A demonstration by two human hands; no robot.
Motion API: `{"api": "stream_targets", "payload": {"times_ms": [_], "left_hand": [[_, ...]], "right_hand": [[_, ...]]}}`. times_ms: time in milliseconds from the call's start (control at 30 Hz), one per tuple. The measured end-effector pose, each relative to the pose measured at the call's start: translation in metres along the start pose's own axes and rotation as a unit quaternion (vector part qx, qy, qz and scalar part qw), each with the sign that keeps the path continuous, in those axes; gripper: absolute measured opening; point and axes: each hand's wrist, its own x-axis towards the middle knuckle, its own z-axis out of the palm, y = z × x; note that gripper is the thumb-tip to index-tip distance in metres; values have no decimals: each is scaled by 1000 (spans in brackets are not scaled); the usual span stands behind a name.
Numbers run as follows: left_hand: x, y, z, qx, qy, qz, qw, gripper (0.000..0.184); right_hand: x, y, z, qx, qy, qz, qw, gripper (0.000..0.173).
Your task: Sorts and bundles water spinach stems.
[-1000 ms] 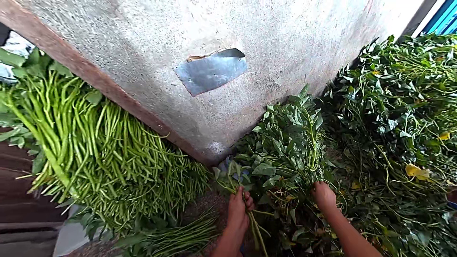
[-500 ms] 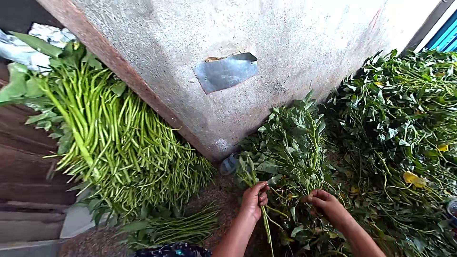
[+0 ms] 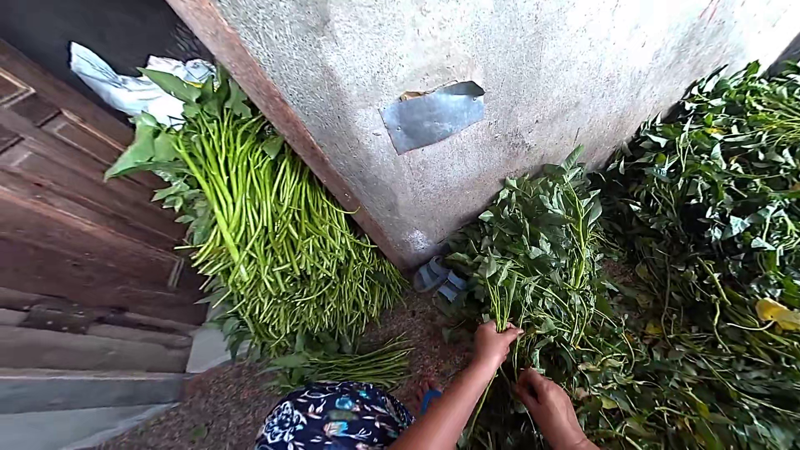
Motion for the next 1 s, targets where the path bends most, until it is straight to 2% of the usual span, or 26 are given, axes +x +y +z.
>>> {"api": "stream_targets", "payload": {"times_ms": [100,200,267,367,433,500,567,600,633,667,700,767,867,933,1000], "left_hand": [[1,5,2,80,0,37,996,26],[6,8,2,108,20,42,993,24],[9,10,2,59,57,45,996,20],[6,21,1,-122,85,6,989,17],[3,31,-4,-202,101,-8,974,13],[3,38,-13,-216,107,0,971,12],[1,38,-16,-184,92,13,979,13],[-1,37,-15,-160,77,18,984,15],[-4,36,-12,-137,62,23,988,18],[-7,35,-8,-120,51,26,991,19],[-11,34,-3,-112,40,29,993,19],[-19,31,5,-107,16,34,994,19],[-27,33,8,-137,-19,24,990,17],[-29,36,4,-189,-42,4,981,14],[-29,36,-1,-234,-54,-8,971,12]], "right_hand": [[-6,3,-3,-53,21,-22,998,28],[-10,10,-5,-50,49,-54,996,29],[-14,12,-8,2,86,-57,995,28],[-16,18,-16,52,136,-70,987,27],[-20,21,-23,48,129,-93,986,27],[-27,28,-30,11,95,-96,991,30],[-33,29,-53,-57,-18,-23,998,45],[-33,27,-68,-70,-75,24,994,62],[-31,25,-80,-65,-87,46,993,80],[-25,23,-87,-53,-49,35,997,91],[-16,18,-88,-30,10,8,999,94],[6,0,-83,47,59,-21,997,81],[40,-20,-67,201,69,-18,977,45],[47,-24,-58,304,88,-18,948,29],[45,-24,-48,430,102,-35,896,19]]}}
